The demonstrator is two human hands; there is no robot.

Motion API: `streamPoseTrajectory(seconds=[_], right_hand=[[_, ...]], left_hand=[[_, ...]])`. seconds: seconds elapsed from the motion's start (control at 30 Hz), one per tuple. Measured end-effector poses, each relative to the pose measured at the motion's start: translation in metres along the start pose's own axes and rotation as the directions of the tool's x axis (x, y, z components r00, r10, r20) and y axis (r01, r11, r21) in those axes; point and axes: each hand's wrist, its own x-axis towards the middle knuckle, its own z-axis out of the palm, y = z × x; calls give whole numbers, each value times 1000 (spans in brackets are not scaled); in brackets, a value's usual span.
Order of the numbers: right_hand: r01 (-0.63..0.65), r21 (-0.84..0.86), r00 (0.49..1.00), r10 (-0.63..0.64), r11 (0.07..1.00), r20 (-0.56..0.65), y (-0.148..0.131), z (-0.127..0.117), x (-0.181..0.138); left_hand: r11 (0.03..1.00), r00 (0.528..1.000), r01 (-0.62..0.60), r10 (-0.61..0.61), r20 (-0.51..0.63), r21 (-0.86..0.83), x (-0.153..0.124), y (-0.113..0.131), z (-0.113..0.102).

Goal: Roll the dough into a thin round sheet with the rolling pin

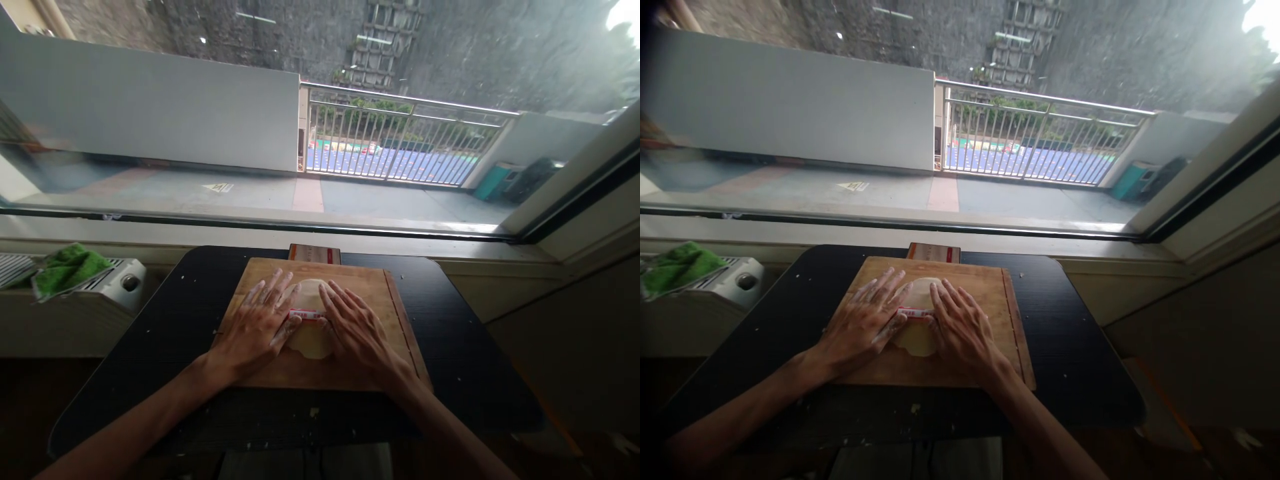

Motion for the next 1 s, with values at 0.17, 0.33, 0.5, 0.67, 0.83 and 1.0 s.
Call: streamPoseTrajectory(seconds=[0.17,0.33,0.5,0.67,0.83,1.0], right_hand=[[-36,-29,999,37,999,20,26,6,35],[-154,11,984,152,988,96,49,0,79],[-192,23,978,189,981,84,55,1,86],[-131,-25,990,131,991,41,38,9,57],[-92,-13,995,92,996,-34,6,7,19],[-53,33,998,54,998,-14,-25,-9,-14]], left_hand=[[999,999,45,-45,12,-7,37,-12,5],[992,991,126,-126,55,-4,79,-31,16],[993,989,117,-115,94,-18,87,-37,23],[1000,994,21,-21,106,-4,61,-26,15],[998,993,-61,64,101,-32,20,-10,6],[995,992,-87,92,87,-52,-29,7,-2]])
